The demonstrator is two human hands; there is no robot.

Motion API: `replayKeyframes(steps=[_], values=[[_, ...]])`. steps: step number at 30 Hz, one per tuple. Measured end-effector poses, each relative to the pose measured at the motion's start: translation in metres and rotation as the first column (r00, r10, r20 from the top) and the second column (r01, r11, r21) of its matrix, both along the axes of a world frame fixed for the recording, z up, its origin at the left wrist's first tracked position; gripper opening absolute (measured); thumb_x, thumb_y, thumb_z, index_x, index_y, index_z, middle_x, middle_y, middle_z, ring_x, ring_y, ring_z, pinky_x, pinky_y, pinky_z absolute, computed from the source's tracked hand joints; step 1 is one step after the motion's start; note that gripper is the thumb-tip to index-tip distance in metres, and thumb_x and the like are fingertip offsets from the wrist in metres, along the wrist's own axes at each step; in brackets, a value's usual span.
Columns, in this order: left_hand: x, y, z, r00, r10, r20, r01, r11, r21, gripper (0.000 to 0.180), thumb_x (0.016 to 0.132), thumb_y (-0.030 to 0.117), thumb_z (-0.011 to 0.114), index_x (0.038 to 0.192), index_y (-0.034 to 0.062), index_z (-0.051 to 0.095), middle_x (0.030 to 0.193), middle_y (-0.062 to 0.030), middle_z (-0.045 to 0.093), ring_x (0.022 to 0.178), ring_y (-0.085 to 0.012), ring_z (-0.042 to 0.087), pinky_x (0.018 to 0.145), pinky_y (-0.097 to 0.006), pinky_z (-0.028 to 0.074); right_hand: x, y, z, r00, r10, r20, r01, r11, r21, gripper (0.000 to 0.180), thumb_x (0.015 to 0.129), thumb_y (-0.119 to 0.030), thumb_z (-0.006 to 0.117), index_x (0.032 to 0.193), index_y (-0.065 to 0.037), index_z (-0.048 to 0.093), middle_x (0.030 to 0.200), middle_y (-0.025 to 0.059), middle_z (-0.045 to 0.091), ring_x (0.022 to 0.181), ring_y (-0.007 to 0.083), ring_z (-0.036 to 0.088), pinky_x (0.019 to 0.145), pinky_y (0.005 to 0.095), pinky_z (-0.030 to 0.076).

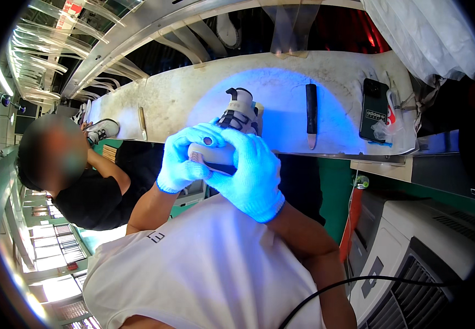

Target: The person uses a small black tool to scrape and clean the surface of a white and green sneaker. They repeatedly rub the tool along the shoe's upper and sole, rotating the shoe to access different areas. The person works on one shoe at a time, placing it on a workbench and occasionally picking up a second shoe to repeat the process.

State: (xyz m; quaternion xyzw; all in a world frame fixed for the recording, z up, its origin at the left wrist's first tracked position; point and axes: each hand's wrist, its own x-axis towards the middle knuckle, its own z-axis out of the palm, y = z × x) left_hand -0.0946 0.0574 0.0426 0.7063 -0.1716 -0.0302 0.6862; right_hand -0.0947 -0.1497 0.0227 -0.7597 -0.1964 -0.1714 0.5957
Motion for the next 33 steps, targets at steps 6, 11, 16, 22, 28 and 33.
replayKeyframes(steps=[6, 11, 16, 22, 28, 33], values=[[-0.008, 0.003, 0.021, 0.956, 0.116, -0.268, -0.135, 0.989, -0.056, 0.052, 0.075, 0.017, 0.100, 0.119, 0.0046, 0.075, 0.129, -0.0140, 0.077, 0.134, -0.0299, 0.066, 0.121, -0.049, 0.048, 0.000, 0.017, -0.014, 0.998, -0.056, 0.041, 0.053, 0.997, 0.060, 0.072, 0.072, -0.036, 0.106, 0.128, -0.009, 0.070, 0.111, 0.0123, 0.072, 0.093, 0.0332, 0.075, 0.079, 0.0445, 0.063], [-0.015, 0.000, 0.045, 0.964, 0.213, -0.160, -0.158, 0.941, 0.301, 0.052, 0.072, 0.007, 0.100, 0.116, 0.0057, 0.072, 0.141, -0.0153, 0.072, 0.133, -0.0252, 0.067, 0.116, -0.044, 0.054, 0.002, 0.034, -0.021, 0.990, -0.037, 0.139, 0.039, 0.999, -0.007, 0.067, 0.077, -0.035, 0.099, 0.132, -0.012, 0.068, 0.099, 0.0078, 0.065, 0.091, 0.0319, 0.068, 0.072, 0.0459, 0.059], [-0.014, 0.011, 0.039, 0.943, 0.226, -0.244, -0.191, 0.968, 0.160, 0.051, 0.074, 0.006, 0.097, 0.119, 0.0048, 0.072, 0.142, -0.0157, 0.070, 0.132, -0.0256, 0.067, 0.116, -0.044, 0.054, -0.001, 0.036, -0.025, 0.992, -0.021, 0.121, 0.014, 0.998, 0.059, 0.075, 0.074, -0.032, 0.103, 0.135, -0.008, 0.066, 0.109, 0.0104, 0.066, 0.092, 0.0311, 0.069, 0.077, 0.0437, 0.061], [-0.014, 0.032, 0.023, 0.931, 0.210, -0.299, -0.231, 0.972, -0.036, 0.053, 0.073, 0.000, 0.093, 0.120, 0.0048, 0.071, 0.139, -0.0149, 0.070, 0.133, -0.0285, 0.067, 0.119, -0.045, 0.052, -0.011, 0.029, -0.054, 1.000, 0.023, -0.012, -0.022, 0.994, 0.109, 0.086, 0.070, -0.023, 0.107, 0.140, -0.006, 0.060, 0.112, 0.0124, 0.064, 0.093, 0.0279, 0.069, 0.078, 0.0417, 0.060], [-0.010, 0.031, 0.027, 0.930, 0.198, -0.309, -0.216, 0.976, -0.022, 0.052, 0.073, 0.005, 0.096, 0.119, 0.0061, 0.071, 0.139, -0.0161, 0.070, 0.139, -0.0301, 0.063, 0.123, -0.048, 0.047, -0.009, 0.027, -0.054, 0.980, 0.194, -0.040, -0.184, 0.967, 0.174, 0.082, 0.073, -0.015, 0.103, 0.142, -0.008, 0.060, 0.112, 0.0120, 0.065, 0.091, 0.0263, 0.070, 0.078, 0.0411, 0.060], [-0.004, 0.038, 0.024, 0.938, 0.175, -0.300, -0.187, 0.982, -0.011, 0.052, 0.073, 0.008, 0.098, 0.117, 0.0071, 0.072, 0.135, -0.0161, 0.073, 0.146, -0.0336, 0.059, 0.127, -0.052, 0.042, 0.005, 0.029, -0.054, 0.989, 0.147, 0.027, -0.150, 0.977, 0.153, 0.079, 0.073, -0.013, 0.102, 0.140, -0.007, 0.061, 0.113, 0.0122, 0.067, 0.089, 0.0252, 0.070, 0.078, 0.0410, 0.060]])
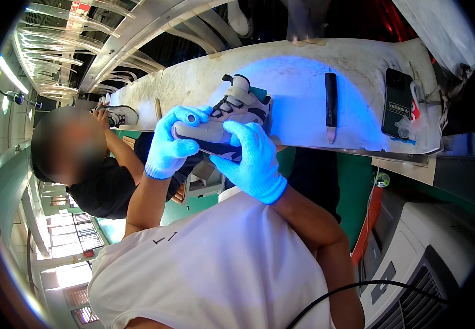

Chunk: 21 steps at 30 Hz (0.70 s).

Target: The person uses a small black tool to scrape and clean the surface of a white and green sneaker. They repeatedly rub the tool along the shoe's upper and sole, rotating the shoe to access different areas. The person works on one shoe at a time, placing it on a workbench and occasionally picking up a second shoe to repeat the process.

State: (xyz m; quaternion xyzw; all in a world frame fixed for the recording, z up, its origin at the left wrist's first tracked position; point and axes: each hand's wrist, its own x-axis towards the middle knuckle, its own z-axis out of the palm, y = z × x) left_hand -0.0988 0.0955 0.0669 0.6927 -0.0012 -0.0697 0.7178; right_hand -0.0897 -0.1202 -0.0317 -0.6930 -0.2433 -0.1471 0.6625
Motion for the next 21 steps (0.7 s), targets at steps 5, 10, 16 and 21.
replayKeyframes(steps=[5, 10, 16, 21], values=[[0.008, 0.008, 0.011, 0.999, -0.043, 0.007, 0.042, 0.986, 0.162, 0.047, 0.074, 0.010, 0.098, 0.113, 0.0055, 0.072, 0.132, -0.0156, 0.074, 0.139, -0.0312, 0.064, 0.122, -0.048, 0.047, 0.004, 0.005, -0.001, 0.987, 0.063, -0.145, -0.066, 0.998, -0.017, 0.079, 0.073, -0.014, 0.103, 0.139, -0.006, 0.061, 0.115, 0.0125, 0.068, 0.093, 0.0252, 0.072, 0.082, 0.0410, 0.063], [0.023, -0.001, 0.041, 0.982, -0.186, 0.031, 0.130, 0.785, 0.606, 0.047, 0.075, 0.013, 0.099, 0.111, 0.0023, 0.071, 0.128, -0.0155, 0.075, 0.122, -0.0248, 0.072, 0.108, -0.040, 0.057, 0.022, 0.014, 0.005, 0.996, 0.038, -0.080, -0.039, 0.999, -0.010, 0.081, 0.073, -0.024, 0.103, 0.140, -0.008, 0.061, 0.108, 0.0122, 0.064, 0.095, 0.0303, 0.068, 0.078, 0.0450, 0.059], [0.035, -0.007, 0.048, 0.985, -0.164, -0.042, 0.150, 0.723, 0.674, 0.055, 0.076, 0.028, 0.103, 0.115, 0.0025, 0.073, 0.133, -0.0156, 0.075, 0.123, -0.0238, 0.071, 0.107, -0.040, 0.055, 0.008, 0.011, -0.010, 0.993, -0.034, -0.111, 0.031, 0.999, -0.031, 0.088, 0.076, -0.030, 0.103, 0.147, -0.006, 0.057, 0.112, 0.0137, 0.064, 0.097, 0.0302, 0.067, 0.080, 0.0447, 0.058], [0.038, -0.008, 0.048, 0.980, -0.201, -0.008, 0.150, 0.703, 0.695, 0.049, 0.074, 0.024, 0.102, 0.110, 0.0016, 0.077, 0.128, -0.0144, 0.077, 0.125, -0.0282, 0.072, 0.108, -0.042, 0.055, 0.001, 0.000, -0.017, 0.990, -0.015, -0.141, 0.011, 0.999, -0.030, 0.089, 0.077, -0.029, 0.102, 0.149, -0.005, 0.056, 0.113, 0.0142, 0.064, 0.098, 0.0305, 0.066, 0.080, 0.0445, 0.059]])
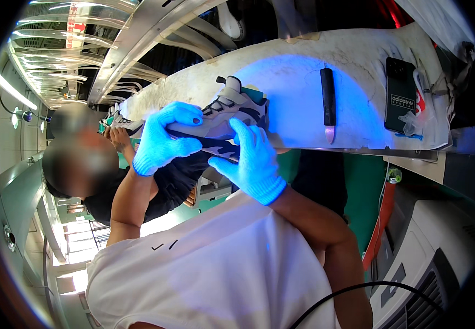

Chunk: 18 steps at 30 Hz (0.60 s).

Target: The person uses a small black tool to scrape and clean the surface of a white and green sneaker. They repeatedly rub the tool along the shoe's upper and sole, rotating the shoe to access different areas. The person works on one shoe at a time, placing it on a workbench and occasionally picking up a second shoe to repeat the process.

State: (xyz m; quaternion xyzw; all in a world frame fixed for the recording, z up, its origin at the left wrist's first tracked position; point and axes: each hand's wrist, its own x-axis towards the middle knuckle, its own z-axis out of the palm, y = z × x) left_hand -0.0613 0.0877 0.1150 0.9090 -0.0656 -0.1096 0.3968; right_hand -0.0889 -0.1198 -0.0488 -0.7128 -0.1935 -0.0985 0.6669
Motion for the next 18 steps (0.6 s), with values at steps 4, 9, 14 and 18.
replayKeyframes(steps=[4, 9, 14, 18], values=[[0.005, 0.003, -0.003, 0.999, -0.047, 0.018, 0.048, 0.997, -0.061, 0.042, 0.074, 0.020, 0.101, 0.104, 0.0017, 0.078, 0.121, -0.0140, 0.078, 0.127, -0.0335, 0.073, 0.109, -0.045, 0.055, 0.004, 0.001, -0.005, 0.999, 0.024, 0.045, -0.026, 0.999, 0.041, 0.084, 0.076, -0.025, 0.103, 0.145, -0.005, 0.059, 0.110, 0.0128, 0.064, 0.093, 0.0284, 0.066, 0.079, 0.0437, 0.058], [0.013, 0.008, -0.005, 0.988, -0.138, 0.064, 0.141, 0.989, -0.049, 0.040, 0.071, 0.015, 0.100, 0.102, 0.0030, 0.078, 0.114, -0.0143, 0.078, 0.126, -0.0366, 0.073, 0.108, -0.047, 0.056, 0.018, 0.000, -0.009, 0.996, -0.041, 0.085, 0.038, 0.998, 0.041, 0.082, 0.073, -0.025, 0.104, 0.141, -0.007, 0.062, 0.106, 0.0113, 0.064, 0.090, 0.0266, 0.065, 0.075, 0.0408, 0.057], [0.028, 0.010, -0.003, 0.977, -0.209, 0.051, 0.210, 0.977, -0.023, 0.042, 0.070, 0.014, 0.102, 0.103, 0.0040, 0.077, 0.114, -0.0131, 0.079, 0.121, -0.0344, 0.075, 0.108, -0.046, 0.057, 0.026, -0.004, -0.010, 0.997, -0.028, 0.076, 0.027, 1.000, 0.009, 0.084, 0.074, -0.036, 0.105, 0.140, -0.007, 0.062, 0.107, 0.0106, 0.066, 0.091, 0.0265, 0.066, 0.075, 0.0406, 0.057], [0.035, 0.013, -0.003, 0.976, -0.217, 0.009, 0.217, 0.973, -0.078, 0.043, 0.069, 0.013, 0.102, 0.103, 0.0039, 0.077, 0.114, -0.0141, 0.079, 0.121, -0.0358, 0.075, 0.106, -0.046, 0.058, 0.032, -0.007, -0.015, 0.998, 0.013, 0.054, -0.012, 1.000, -0.023, 0.088, 0.074, -0.037, 0.104, 0.143, -0.008, 0.058, 0.119, 0.0122, 0.066, 0.102, 0.0326, 0.068, 0.080, 0.0452, 0.061]])
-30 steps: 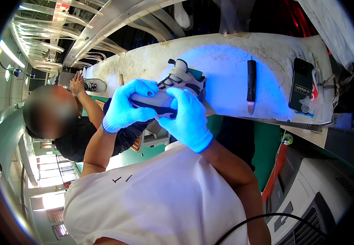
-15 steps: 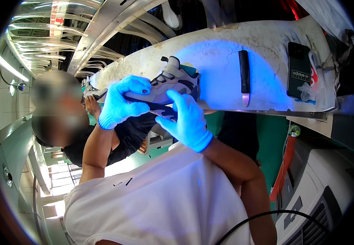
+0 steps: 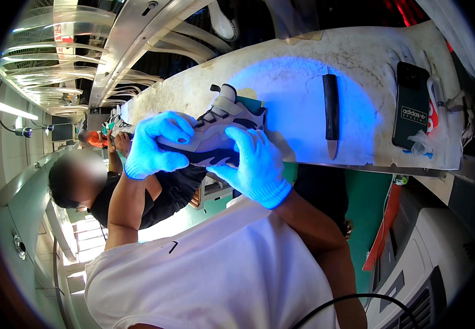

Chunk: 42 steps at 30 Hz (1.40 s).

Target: The person uses a small black tool to scrape and clean the surface of a white and green sneaker. They repeatedly rub the tool along the shoe's upper and sole, rotating the shoe to access different areas. The person works on one shoe at a time, placing it on a workbench and occasionally picking up a second shoe to repeat the process.

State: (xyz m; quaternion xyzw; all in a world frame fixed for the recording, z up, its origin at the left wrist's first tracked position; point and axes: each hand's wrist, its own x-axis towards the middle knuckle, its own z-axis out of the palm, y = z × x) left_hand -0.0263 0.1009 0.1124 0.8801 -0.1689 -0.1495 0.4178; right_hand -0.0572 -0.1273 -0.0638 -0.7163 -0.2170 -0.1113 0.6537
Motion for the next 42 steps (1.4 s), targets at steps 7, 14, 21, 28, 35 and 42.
replayKeyframes(steps=[7, 14, 21, 28, 35, 42], values=[[0.017, 0.012, 0.005, 0.997, -0.019, -0.070, 0.031, 0.984, 0.177, 0.065, 0.076, 0.029, 0.098, 0.132, 0.0047, 0.076, 0.131, -0.0228, 0.078, 0.126, -0.0387, 0.075, 0.111, -0.046, 0.056, 0.017, 0.011, -0.003, 0.999, 0.032, 0.031, -0.028, 0.992, -0.123, 0.084, 0.072, -0.045, 0.103, 0.136, -0.010, 0.061, 0.119, 0.0122, 0.066, 0.104, 0.0331, 0.070, 0.078, 0.0447, 0.062], [0.060, -0.020, 0.013, 0.833, 0.219, -0.508, 0.195, 0.744, 0.640, 0.096, 0.078, 0.053, 0.096, 0.154, 0.0039, 0.064, 0.124, -0.0230, 0.081, 0.111, -0.0344, 0.080, 0.099, -0.040, 0.061, 0.021, 0.031, 0.004, 0.998, 0.053, -0.026, -0.057, 0.987, -0.149, 0.080, 0.070, -0.042, 0.104, 0.131, -0.012, 0.062, 0.109, 0.0082, 0.068, 0.097, 0.0300, 0.071, 0.074, 0.0449, 0.061], [0.063, -0.018, -0.020, 0.906, 0.211, -0.367, 0.124, 0.697, 0.707, 0.076, 0.077, 0.061, 0.094, 0.124, 0.0030, 0.080, 0.105, -0.0202, 0.083, 0.092, -0.0326, 0.081, 0.087, -0.041, 0.063, 0.017, 0.035, 0.010, 0.996, 0.081, -0.047, -0.090, 0.967, -0.240, 0.085, 0.073, -0.044, 0.102, 0.137, -0.010, 0.059, 0.112, 0.0122, 0.066, 0.104, 0.0318, 0.070, 0.073, 0.0454, 0.062], [0.035, -0.028, 0.058, 0.922, 0.048, -0.384, 0.185, 0.817, 0.546, 0.095, 0.068, 0.041, 0.102, 0.149, 0.0035, 0.070, 0.131, -0.0198, 0.079, 0.118, -0.0333, 0.079, 0.110, -0.040, 0.057, 0.006, 0.010, 0.016, 0.992, 0.007, -0.128, -0.005, 1.000, 0.019, 0.089, 0.067, -0.035, 0.108, 0.138, -0.006, 0.064, 0.105, 0.0144, 0.073, 0.083, 0.0291, 0.073, 0.076, 0.0427, 0.061], [-0.008, -0.004, 0.019, 0.983, -0.179, 0.036, 0.155, 0.923, 0.352, 0.073, 0.066, 0.027, 0.107, 0.129, 0.0026, 0.078, 0.137, -0.0172, 0.077, 0.125, -0.0338, 0.077, 0.109, -0.043, 0.059, -0.027, -0.004, 0.005, 0.999, -0.036, 0.010, 0.037, 0.986, -0.163, 0.084, 0.071, -0.026, 0.103, 0.142, -0.008, 0.061, 0.108, 0.0106, 0.064, 0.093, 0.0298, 0.065, 0.080, 0.0454, 0.056], [-0.007, 0.013, 0.006, 0.977, -0.206, 0.053, 0.180, 0.933, 0.312, 0.068, 0.063, 0.026, 0.106, 0.120, 0.0014, 0.080, 0.138, -0.0176, 0.077, 0.124, -0.0351, 0.077, 0.106, -0.043, 0.060, -0.026, 0.006, -0.002, 0.997, -0.067, -0.046, 0.061, 0.990, -0.130, 0.081, 0.071, -0.023, 0.103, 0.139, -0.009, 0.061, 0.102, 0.0084, 0.060, 0.089, 0.0274, 0.062, 0.077, 0.0442, 0.054]])
